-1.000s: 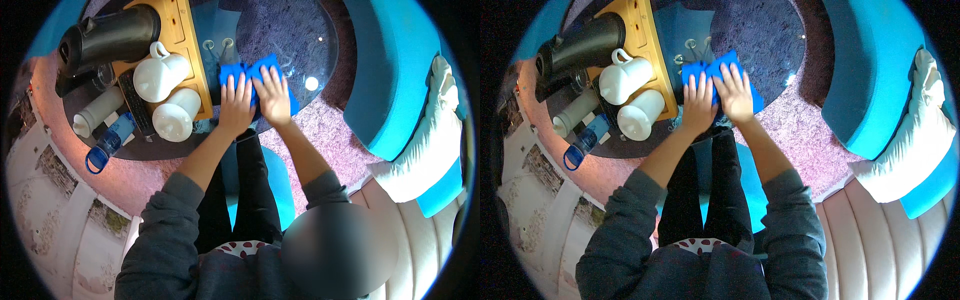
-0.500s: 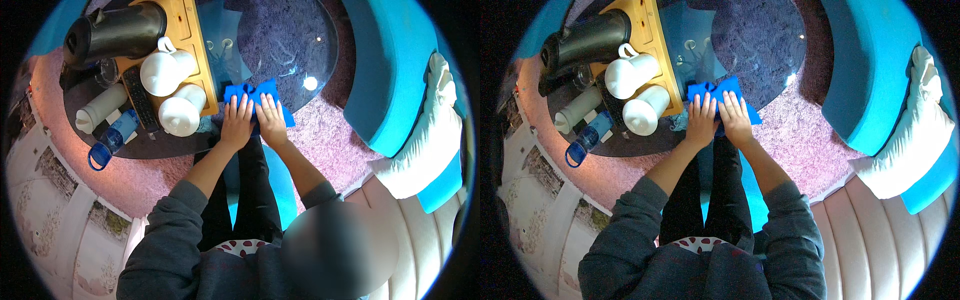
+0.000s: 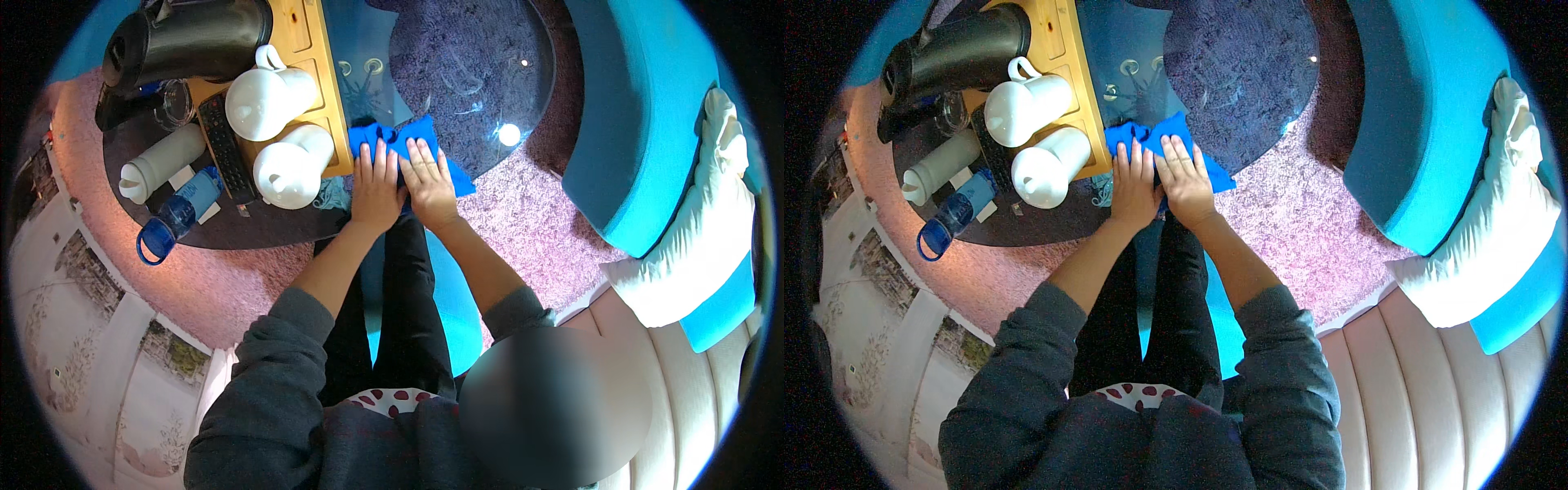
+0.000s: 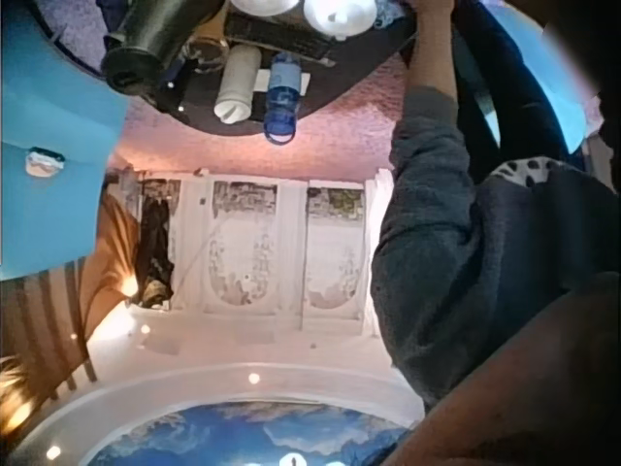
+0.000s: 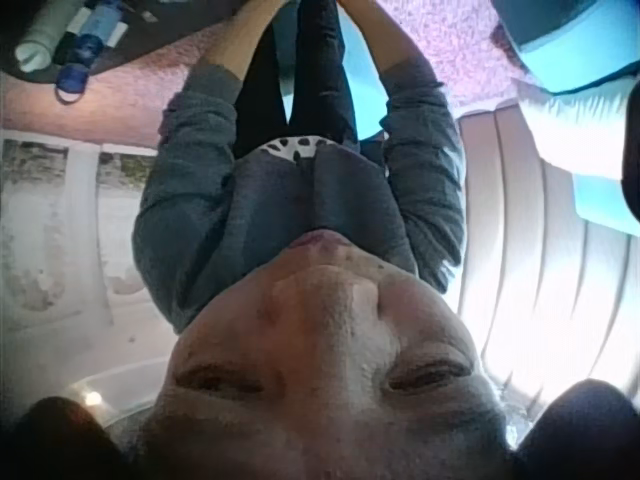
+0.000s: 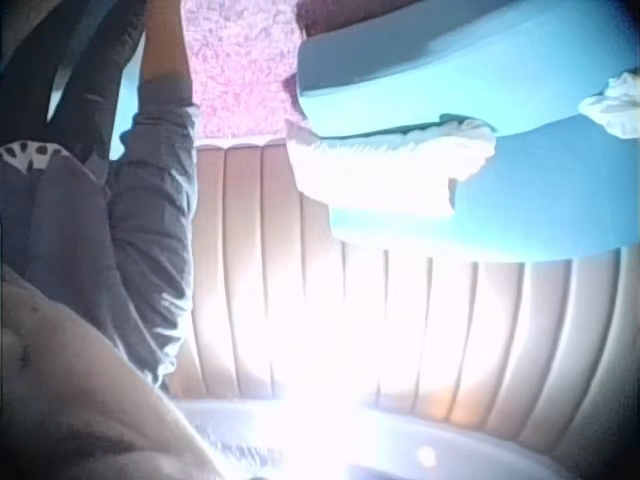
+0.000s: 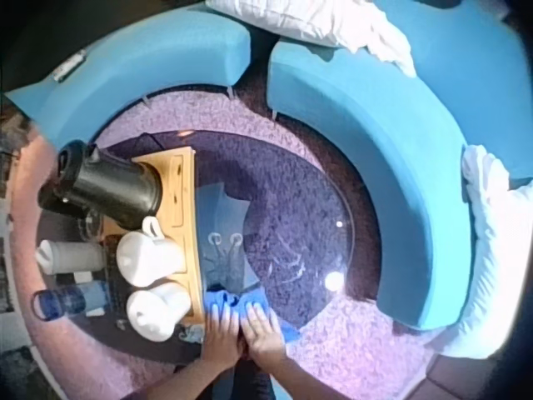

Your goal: The person wipes a round glass table with a blue cloth, moving a remote control and a water bottle aside to reach the surface. They then wipe several white cups and a wooden tray on the table, returning items to their original positions as they clean.

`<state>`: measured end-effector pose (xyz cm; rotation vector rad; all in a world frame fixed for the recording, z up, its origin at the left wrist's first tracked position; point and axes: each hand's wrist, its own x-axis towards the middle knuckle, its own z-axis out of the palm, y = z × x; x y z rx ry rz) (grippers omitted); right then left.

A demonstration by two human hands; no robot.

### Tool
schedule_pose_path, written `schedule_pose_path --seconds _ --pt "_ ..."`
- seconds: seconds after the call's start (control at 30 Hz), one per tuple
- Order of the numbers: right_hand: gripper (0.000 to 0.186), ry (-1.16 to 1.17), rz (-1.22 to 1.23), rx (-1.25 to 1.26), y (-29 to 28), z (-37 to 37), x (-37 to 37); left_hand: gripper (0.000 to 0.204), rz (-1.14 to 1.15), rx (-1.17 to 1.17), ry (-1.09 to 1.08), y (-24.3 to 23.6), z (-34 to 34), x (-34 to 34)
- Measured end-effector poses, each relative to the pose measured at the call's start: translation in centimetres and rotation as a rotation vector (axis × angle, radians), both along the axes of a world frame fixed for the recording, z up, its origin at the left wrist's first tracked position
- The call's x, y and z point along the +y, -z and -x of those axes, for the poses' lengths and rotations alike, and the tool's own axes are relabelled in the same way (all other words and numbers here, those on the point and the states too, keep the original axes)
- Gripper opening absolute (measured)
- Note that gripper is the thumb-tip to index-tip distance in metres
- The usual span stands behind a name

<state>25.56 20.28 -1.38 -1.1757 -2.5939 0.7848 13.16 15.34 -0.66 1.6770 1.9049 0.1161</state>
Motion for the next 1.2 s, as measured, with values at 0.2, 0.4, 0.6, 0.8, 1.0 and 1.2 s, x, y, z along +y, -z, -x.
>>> schedule_pose_path --seconds 0.2,0.4,0.6,0.8,1.0,1.2 --pt "0.035 -0.021 -0.142 0.051 0.9 2.0 5.0 0.062 -0.196 0.046 -0.116 1.8 0.1 3.4" --pt "0.034 -0.026 -0.232 0.027 1.0 4.7 9.9 0.064 -0.293 0.089 -0.197 2.5 2.1 8.4" --pt "0.036 -0.066 -0.068 0.070 0.7 -0.2 3.1 0.066 -0.140 0.103 -0.065 1.8 -1.8 1.1" --pt "0.037 -0.242 -0.080 -0.254 0.2 -4.7 2.4 0.076 0.022 0.032 0.000 0.1 -4.6 0.0" --pt "0.037 -0.070 -0.159 -0.231 0.4 -5.0 6.2 0.068 -0.135 -0.011 -0.081 0.9 -6.4 4.4" --pt "0.042 0.067 -0.068 -0.249 1.2 -2.5 0.0 0.057 -0.105 0.025 0.006 1.5 -4.5 -0.1"
